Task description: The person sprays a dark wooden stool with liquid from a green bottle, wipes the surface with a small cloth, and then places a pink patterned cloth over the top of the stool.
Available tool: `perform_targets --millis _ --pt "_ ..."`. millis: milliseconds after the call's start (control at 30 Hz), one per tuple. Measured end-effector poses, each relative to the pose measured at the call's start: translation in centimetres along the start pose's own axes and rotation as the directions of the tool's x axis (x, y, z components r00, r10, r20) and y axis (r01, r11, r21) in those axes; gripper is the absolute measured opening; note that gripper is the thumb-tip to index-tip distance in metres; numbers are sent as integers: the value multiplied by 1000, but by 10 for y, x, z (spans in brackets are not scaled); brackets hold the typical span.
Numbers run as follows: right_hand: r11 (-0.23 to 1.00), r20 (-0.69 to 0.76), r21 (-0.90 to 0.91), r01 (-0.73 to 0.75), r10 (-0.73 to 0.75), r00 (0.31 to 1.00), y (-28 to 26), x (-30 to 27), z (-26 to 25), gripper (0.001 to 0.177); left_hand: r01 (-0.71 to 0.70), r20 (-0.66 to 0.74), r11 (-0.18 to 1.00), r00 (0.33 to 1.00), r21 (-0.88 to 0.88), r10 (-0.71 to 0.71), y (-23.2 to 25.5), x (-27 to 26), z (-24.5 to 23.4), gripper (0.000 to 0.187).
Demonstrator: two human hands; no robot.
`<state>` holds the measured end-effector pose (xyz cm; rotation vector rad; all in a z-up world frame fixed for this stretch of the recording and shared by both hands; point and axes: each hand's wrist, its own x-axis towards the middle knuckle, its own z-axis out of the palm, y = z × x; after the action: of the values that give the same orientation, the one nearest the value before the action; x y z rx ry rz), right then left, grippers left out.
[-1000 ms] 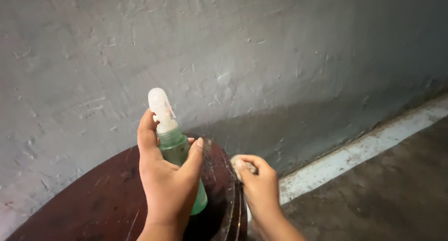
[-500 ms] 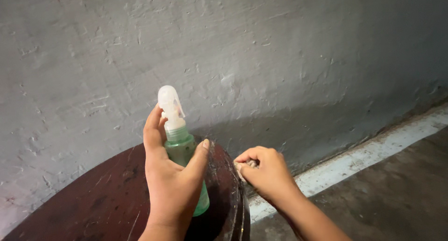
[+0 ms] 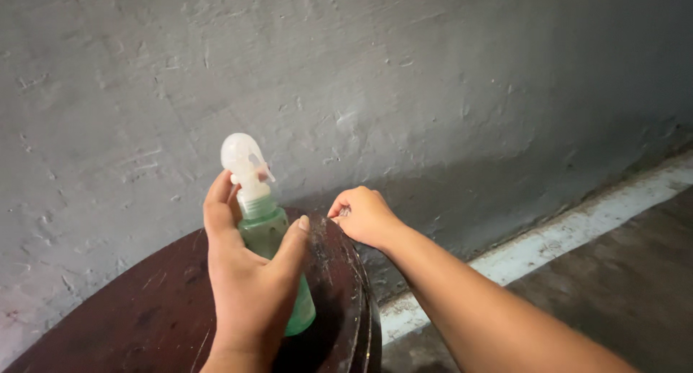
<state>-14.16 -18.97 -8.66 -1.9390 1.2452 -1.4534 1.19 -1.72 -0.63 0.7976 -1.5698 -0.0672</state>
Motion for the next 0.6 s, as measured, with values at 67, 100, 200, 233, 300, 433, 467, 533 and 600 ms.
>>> perform_targets --millis 67,100,200,233,300,433,467,533,600 --pt "998 -32 -26 65 -66 997 -6 -18 -10 15 76 1 997 997 9 -76 2 0 -1 86" --pt "998 -29 -21 59 -59 998 -11 -32 -17 14 109 -1 994 994 14 -109 3 0 -2 86" --pt "1000 -31 8 -5 5 999 -29 -80 -40 12 -12 -25 997 1000 73 14 3 0 1 86" --pt "999 -34 18 -29 30 999 -37 -89 -46 12 -20 -17 998 1000 66 21 3 1 2 86" --pt "996 -35 30 -79 80 996 -48 -95 -52 11 -30 2 998 1000 56 30 6 -1 2 86" --pt "943 111 253 -214 192 975 -46 -77 -53 9 28 1 998 1000 58 -28 9 -2 5 87" --pt "949 104 235 -209 190 976 -42 -68 -50 9 28 7 998 1000 50 -29 9 -2 6 87" --pt "960 89 200 -196 181 979 -32 -49 -40 8 11 19 999 1000 41 -12 8 -1 6 86" --pt "977 64 190 -102 91 994 -20 -29 -29 8 -20 29 999 999 41 19 5 -1 5 86"
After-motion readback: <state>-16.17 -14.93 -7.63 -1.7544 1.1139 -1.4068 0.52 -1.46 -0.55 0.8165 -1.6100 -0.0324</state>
